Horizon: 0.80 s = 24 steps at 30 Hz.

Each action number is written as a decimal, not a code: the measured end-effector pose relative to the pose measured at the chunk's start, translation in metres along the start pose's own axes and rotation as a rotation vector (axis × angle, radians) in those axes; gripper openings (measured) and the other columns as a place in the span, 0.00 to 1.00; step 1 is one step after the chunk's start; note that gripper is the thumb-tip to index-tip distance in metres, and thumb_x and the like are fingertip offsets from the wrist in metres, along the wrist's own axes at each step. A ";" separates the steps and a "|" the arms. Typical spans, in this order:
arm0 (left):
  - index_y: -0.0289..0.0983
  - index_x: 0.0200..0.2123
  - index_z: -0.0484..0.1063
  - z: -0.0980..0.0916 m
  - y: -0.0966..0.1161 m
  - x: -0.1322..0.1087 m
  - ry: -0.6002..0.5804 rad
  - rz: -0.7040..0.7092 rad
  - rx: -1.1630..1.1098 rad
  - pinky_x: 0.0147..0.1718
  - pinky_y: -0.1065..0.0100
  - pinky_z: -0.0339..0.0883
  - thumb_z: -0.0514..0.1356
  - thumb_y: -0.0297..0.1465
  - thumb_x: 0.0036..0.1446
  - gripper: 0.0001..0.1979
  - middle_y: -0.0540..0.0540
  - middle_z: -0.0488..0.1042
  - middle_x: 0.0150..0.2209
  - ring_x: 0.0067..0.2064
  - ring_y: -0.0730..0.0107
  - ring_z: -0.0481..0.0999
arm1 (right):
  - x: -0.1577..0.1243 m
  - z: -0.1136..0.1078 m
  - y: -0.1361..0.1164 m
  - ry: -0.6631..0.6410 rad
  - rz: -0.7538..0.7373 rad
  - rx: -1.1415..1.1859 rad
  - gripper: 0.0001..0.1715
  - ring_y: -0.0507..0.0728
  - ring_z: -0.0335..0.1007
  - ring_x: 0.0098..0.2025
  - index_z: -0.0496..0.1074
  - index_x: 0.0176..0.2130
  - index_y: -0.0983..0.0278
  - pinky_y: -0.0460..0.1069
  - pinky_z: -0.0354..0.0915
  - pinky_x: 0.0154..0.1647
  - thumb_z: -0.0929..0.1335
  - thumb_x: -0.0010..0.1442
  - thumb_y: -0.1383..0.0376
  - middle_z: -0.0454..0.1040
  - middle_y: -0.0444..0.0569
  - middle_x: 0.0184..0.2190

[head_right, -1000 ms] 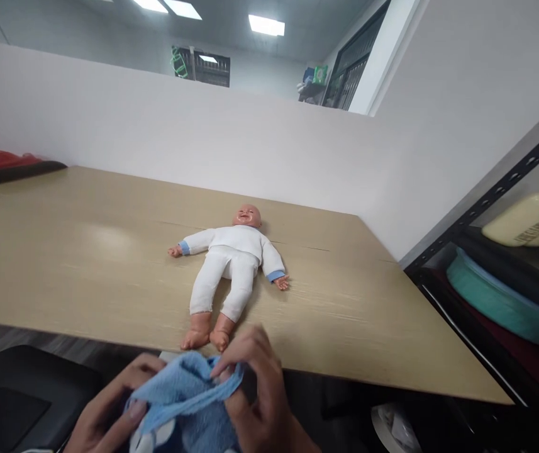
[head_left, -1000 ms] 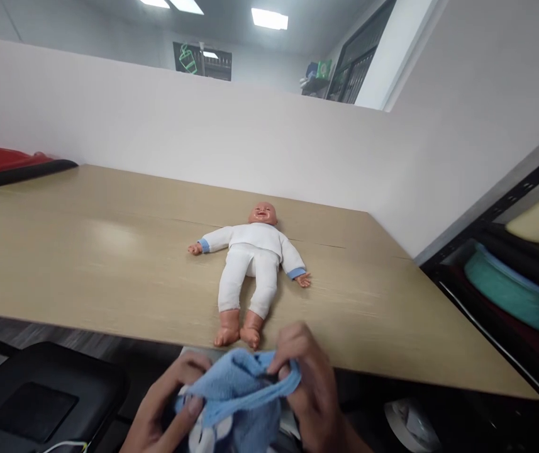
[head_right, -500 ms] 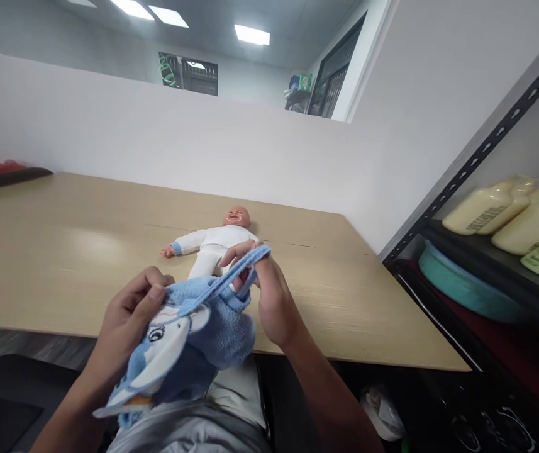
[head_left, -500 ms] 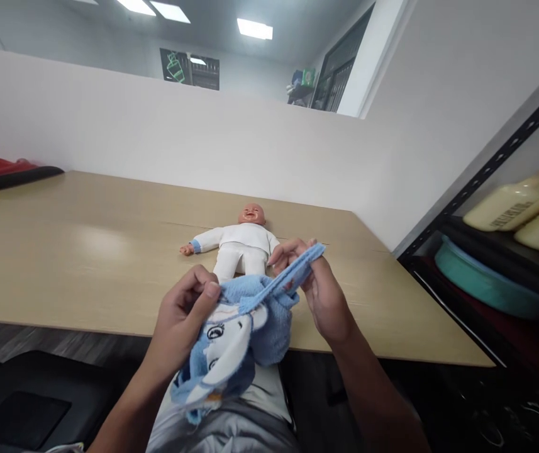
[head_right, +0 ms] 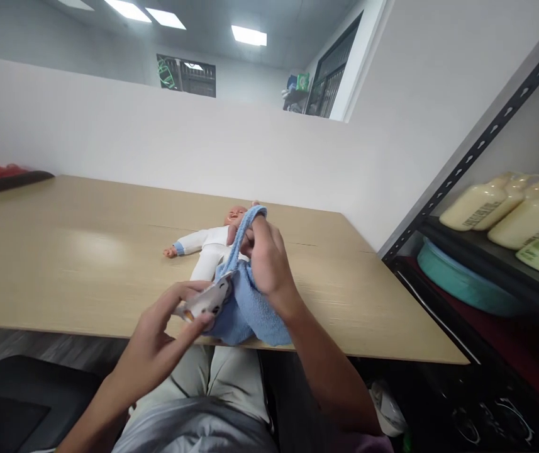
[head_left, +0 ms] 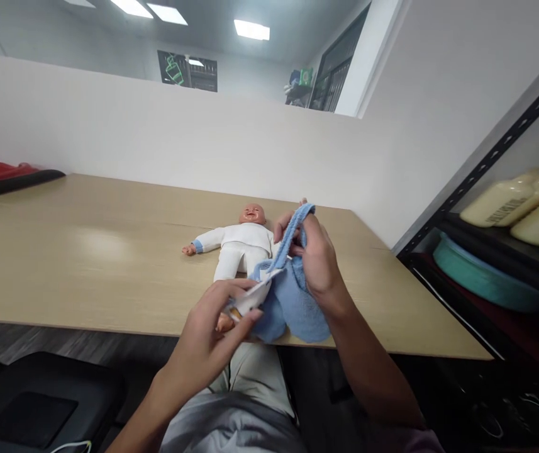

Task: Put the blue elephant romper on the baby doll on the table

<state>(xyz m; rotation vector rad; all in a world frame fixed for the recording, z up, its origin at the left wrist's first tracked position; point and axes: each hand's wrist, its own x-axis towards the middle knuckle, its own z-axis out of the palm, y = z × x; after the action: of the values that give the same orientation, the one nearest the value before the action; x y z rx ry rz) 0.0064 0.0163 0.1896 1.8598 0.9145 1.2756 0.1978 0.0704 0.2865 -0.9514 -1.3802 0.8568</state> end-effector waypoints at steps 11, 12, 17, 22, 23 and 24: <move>0.41 0.40 0.67 -0.027 -0.003 0.053 0.019 0.100 -0.298 0.27 0.75 0.60 0.65 0.47 0.69 0.17 0.55 0.68 0.28 0.27 0.75 0.66 | 0.013 -0.072 0.027 -0.532 0.074 -0.043 0.25 0.60 0.71 0.59 0.75 0.58 0.60 0.53 0.66 0.60 0.68 0.62 0.61 0.74 0.50 0.60; 0.41 0.40 0.68 -0.028 0.001 0.058 -0.004 0.152 -0.222 0.30 0.73 0.63 0.66 0.45 0.69 0.15 0.54 0.72 0.31 0.30 0.74 0.69 | 0.008 -0.070 0.027 -0.655 0.084 -0.013 0.29 0.61 0.69 0.63 0.71 0.63 0.58 0.55 0.64 0.64 0.69 0.64 0.59 0.71 0.51 0.64; 0.40 0.41 0.76 -0.039 0.024 0.075 -0.066 0.346 0.193 0.41 0.71 0.67 0.68 0.36 0.67 0.06 0.51 0.78 0.38 0.38 0.71 0.75 | -0.008 -0.041 0.027 -0.838 0.095 -0.280 0.35 0.61 0.75 0.53 0.73 0.62 0.57 0.54 0.69 0.56 0.79 0.60 0.51 0.79 0.48 0.53; 0.39 0.42 0.79 -0.063 0.009 0.077 -0.294 0.166 0.198 0.37 0.70 0.71 0.73 0.45 0.58 0.18 0.49 0.79 0.37 0.37 0.65 0.77 | -0.015 -0.022 0.032 -0.850 0.075 -0.288 0.22 0.58 0.75 0.43 0.80 0.46 0.63 0.52 0.71 0.49 0.76 0.64 0.48 0.81 0.46 0.40; 0.39 0.43 0.80 -0.066 -0.001 0.074 -0.373 0.104 0.158 0.37 0.69 0.73 0.75 0.47 0.54 0.21 0.48 0.80 0.38 0.38 0.63 0.78 | -0.017 -0.021 0.034 -0.796 0.053 -0.220 0.23 0.59 0.76 0.46 0.80 0.49 0.63 0.53 0.71 0.52 0.76 0.65 0.49 0.81 0.47 0.43; 0.39 0.44 0.81 -0.067 -0.012 0.071 -0.447 0.054 0.111 0.38 0.67 0.75 0.77 0.48 0.51 0.24 0.47 0.81 0.39 0.40 0.60 0.79 | -0.018 -0.021 0.037 -0.732 0.044 -0.164 0.23 0.59 0.76 0.48 0.79 0.51 0.62 0.53 0.71 0.55 0.75 0.66 0.50 0.82 0.48 0.47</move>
<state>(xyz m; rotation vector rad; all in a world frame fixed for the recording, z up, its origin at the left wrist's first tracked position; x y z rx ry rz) -0.0402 0.0928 0.2314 2.1500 0.7059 0.7970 0.2199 0.0676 0.2457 -0.8202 -2.0817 1.2064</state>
